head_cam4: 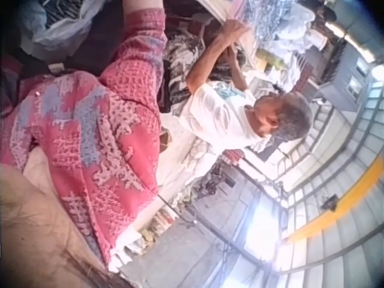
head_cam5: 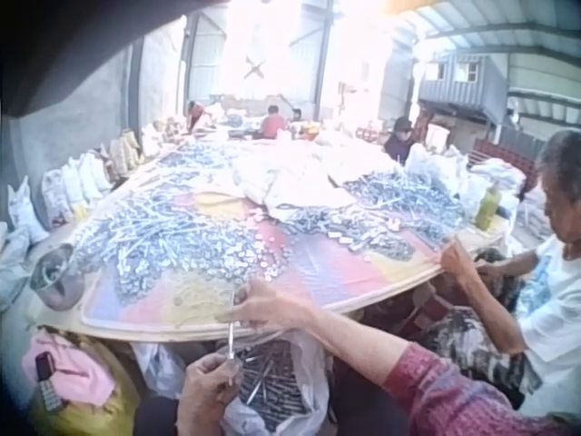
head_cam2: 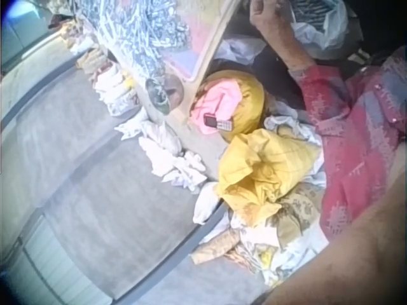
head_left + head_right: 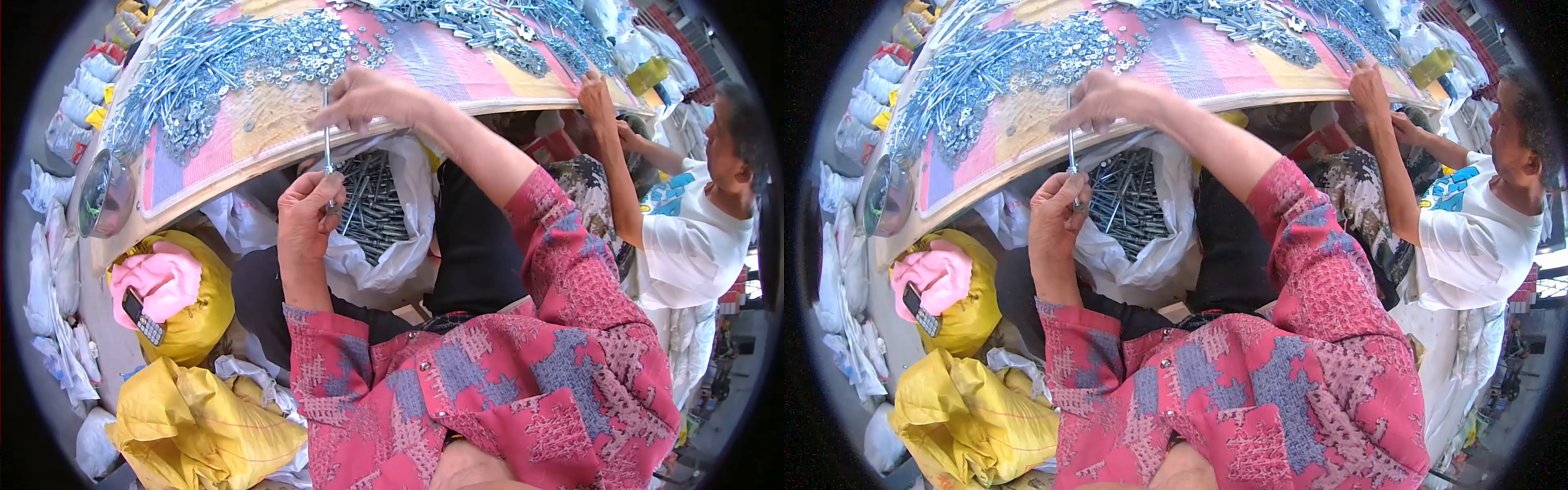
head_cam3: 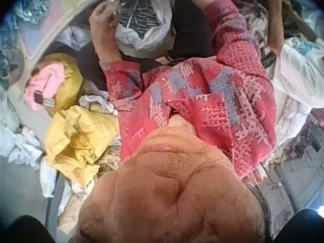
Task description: The person manually assembles metal washers onto rods or bolts by hand, then groups the assembled components.
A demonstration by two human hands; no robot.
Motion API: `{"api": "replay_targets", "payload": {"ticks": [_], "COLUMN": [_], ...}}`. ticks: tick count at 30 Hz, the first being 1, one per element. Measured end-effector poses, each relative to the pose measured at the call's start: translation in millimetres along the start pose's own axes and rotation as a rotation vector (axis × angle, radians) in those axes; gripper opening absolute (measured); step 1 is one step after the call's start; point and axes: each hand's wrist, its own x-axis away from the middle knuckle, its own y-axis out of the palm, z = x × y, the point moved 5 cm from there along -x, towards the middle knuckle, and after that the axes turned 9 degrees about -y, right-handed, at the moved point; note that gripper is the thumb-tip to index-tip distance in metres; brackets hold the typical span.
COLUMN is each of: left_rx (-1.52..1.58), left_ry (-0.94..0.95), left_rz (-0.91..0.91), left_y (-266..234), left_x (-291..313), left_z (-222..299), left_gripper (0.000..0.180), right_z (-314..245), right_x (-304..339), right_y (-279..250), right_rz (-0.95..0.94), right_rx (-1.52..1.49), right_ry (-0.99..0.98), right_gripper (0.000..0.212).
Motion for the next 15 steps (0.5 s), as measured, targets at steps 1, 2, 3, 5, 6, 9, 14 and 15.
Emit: {"api": "replay_targets", "payload": {"ticks": [1, 2, 3, 5, 6, 9, 14, 15], "left_rx": [-0.007, -0.013, -0.017, 0.018, 0.051, 0.073, 0.024, 0.047], "left_ry": [0.034, 0.068, 0.092, 0.125, 0.156, 0.209, 0.096, 0.166], "left_rz": [0.012, 0.024, 0.028, 0.102, 0.171, 0.16, 0.396, 0.37], "left_y": [-2, -4, -6, -1, -2, -1, -29, -30], "left_x": [-1, -1, -1, 0, 2, 2, 12, 14], "left_z": [1, 2, 3, 5, 7, 7, 17, 17], "left_gripper": [0.012, 0.013, 0.012, 0.011, 0.01, 0.009, 0.009, 0.009], "right_z": [4, 4, -2, 0, 1, -2, -94, -93], "right_x": [2, 6, 11, 18, 26, 32, 90, 88], "right_y": [17, 29, 33, 28, 20, 34, 164, 165], "right_rz": [0.019, 0.037, 0.116, 0.356, 0.603, 0.682, 0.276, 0.275], "right_rx": [0.142, 0.285, 0.56, 0.652, 0.739, 0.839, 1.024, 1.016], "right_ry": [-0.035, -0.07, -0.119, -0.128, -0.133, -0.348, -0.85, -0.851], "right_gripper": [0.028, 0.032, 0.037, 0.037, 0.037, 0.024, 0.025, 0.025]}}
